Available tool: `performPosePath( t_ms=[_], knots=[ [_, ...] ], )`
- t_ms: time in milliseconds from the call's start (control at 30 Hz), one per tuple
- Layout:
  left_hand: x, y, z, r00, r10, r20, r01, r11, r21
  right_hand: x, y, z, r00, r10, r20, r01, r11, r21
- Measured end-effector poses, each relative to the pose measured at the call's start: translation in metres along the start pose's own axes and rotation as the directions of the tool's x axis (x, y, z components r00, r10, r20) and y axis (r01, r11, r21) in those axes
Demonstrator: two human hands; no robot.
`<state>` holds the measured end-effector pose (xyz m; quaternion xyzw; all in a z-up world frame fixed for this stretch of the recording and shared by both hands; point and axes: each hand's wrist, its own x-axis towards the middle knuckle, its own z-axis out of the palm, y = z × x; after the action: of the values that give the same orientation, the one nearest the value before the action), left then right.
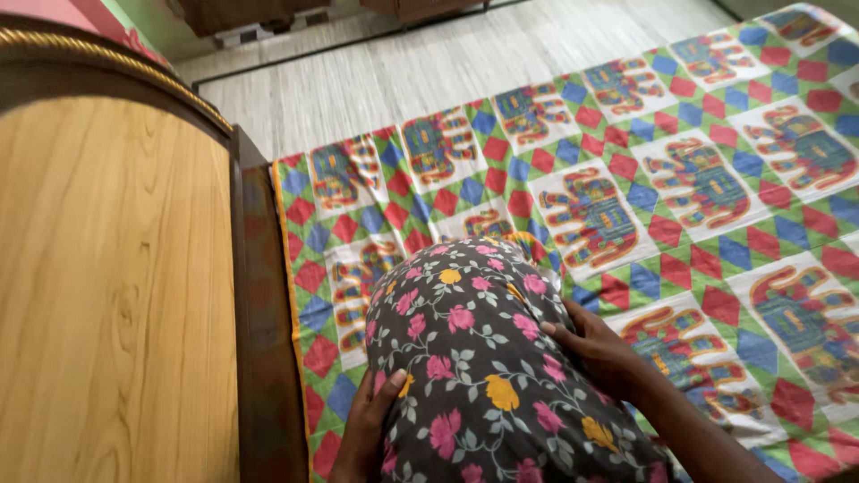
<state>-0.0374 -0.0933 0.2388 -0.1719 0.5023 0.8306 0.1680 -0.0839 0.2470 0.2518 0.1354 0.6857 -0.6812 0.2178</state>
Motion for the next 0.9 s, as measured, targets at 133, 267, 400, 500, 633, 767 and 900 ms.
performPosePath(
  t_ms=[133, 267, 400, 500, 633, 767, 900],
  knots=[
    [-0.005, 0.022, 0.003, 0.998, 0.061, -0.011, -0.06, 0.994, 0.089, -0.01, -0.021, -0.005, 0.99, -0.119, 0.071, 0.117, 0.992, 0.037],
    [-0.013, 0.043, 0.019, 0.996, 0.073, -0.045, -0.068, 0.992, 0.103, -0.016, -0.034, -0.012, 0.978, -0.203, 0.045, 0.206, 0.974, -0.09],
    [-0.028, 0.07, 0.038, 0.991, 0.132, -0.016, -0.129, 0.985, 0.111, -0.02, -0.041, -0.022, 0.969, -0.249, 0.003, 0.249, 0.968, -0.017],
    [-0.042, 0.09, 0.053, 0.992, 0.119, -0.046, -0.11, 0.982, 0.154, -0.024, -0.052, -0.033, 0.955, -0.293, 0.054, 0.289, 0.955, 0.066],
    [-0.07, 0.119, 0.078, 0.985, 0.152, -0.087, -0.13, 0.966, 0.224, -0.026, -0.075, -0.041, 0.87, -0.457, 0.185, 0.43, 0.887, 0.169],
    [-0.089, 0.135, 0.097, 0.974, 0.206, -0.093, -0.188, 0.967, 0.169, -0.023, -0.092, -0.048, 0.874, -0.468, 0.129, 0.463, 0.884, 0.069],
    [-0.103, 0.151, 0.097, 0.969, 0.225, -0.099, -0.208, 0.965, 0.161, -0.027, -0.112, -0.04, 0.839, -0.513, 0.184, 0.498, 0.858, 0.123]
  ],
)
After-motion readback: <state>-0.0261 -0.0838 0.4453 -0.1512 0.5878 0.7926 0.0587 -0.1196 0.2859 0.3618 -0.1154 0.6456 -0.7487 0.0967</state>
